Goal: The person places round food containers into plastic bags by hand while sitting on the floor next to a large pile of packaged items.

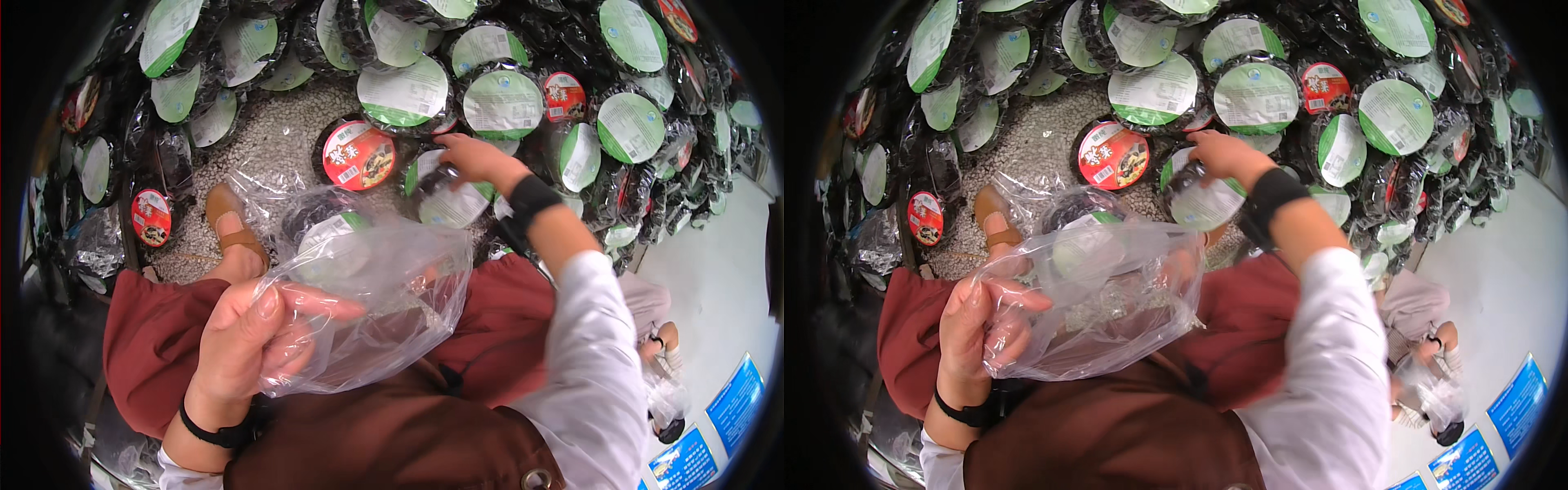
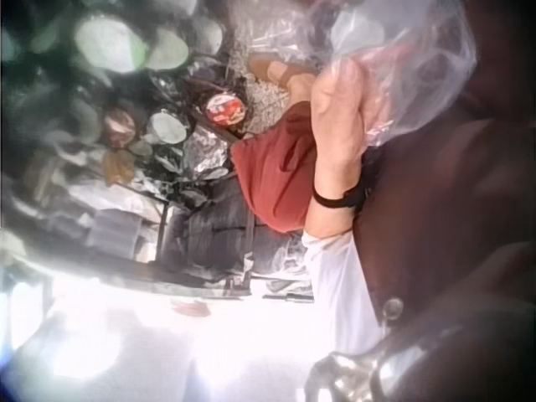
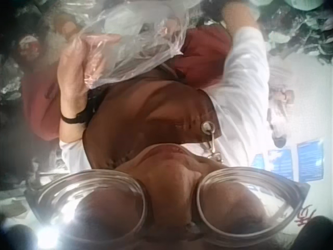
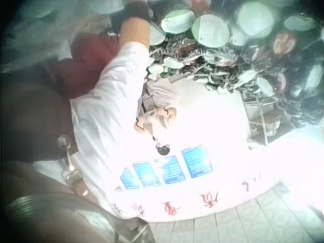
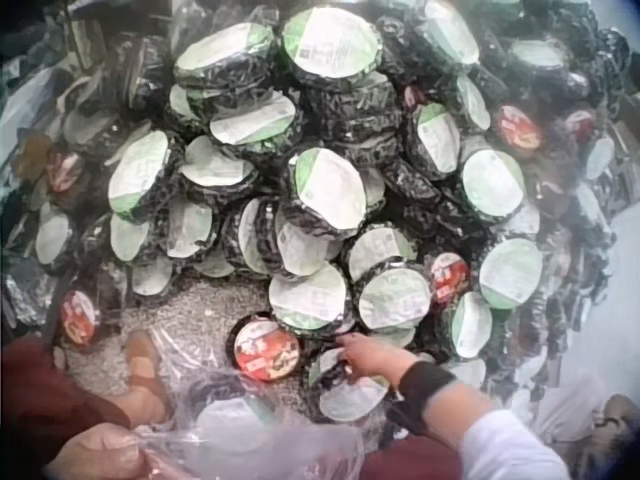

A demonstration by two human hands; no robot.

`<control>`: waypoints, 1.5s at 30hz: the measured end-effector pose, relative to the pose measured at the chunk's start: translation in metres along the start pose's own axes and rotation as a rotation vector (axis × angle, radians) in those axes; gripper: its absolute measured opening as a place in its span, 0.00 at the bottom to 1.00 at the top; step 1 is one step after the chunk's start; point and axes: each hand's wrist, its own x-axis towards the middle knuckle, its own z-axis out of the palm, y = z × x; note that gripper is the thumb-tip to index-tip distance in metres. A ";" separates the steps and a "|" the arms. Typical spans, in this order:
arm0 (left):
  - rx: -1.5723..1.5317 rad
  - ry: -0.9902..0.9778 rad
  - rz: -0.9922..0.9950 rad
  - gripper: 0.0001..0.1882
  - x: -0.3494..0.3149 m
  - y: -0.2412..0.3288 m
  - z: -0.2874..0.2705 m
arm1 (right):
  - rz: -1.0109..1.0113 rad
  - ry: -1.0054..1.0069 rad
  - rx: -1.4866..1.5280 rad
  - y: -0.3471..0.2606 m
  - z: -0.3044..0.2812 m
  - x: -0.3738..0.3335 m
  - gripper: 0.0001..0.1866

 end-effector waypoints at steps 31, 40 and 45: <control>1.040 0.295 0.486 0.18 -0.019 -0.017 -0.036 | 0.008 0.713 -0.772 -0.364 -0.101 -0.143 0.11; 0.993 -0.104 0.198 0.12 0.022 -0.054 -0.075 | -0.129 0.522 -0.706 -0.396 -0.066 -0.138 0.17; 0.568 -0.161 0.077 0.14 0.018 -0.052 -0.067 | -0.210 0.551 -0.651 -0.392 -0.067 -0.137 0.17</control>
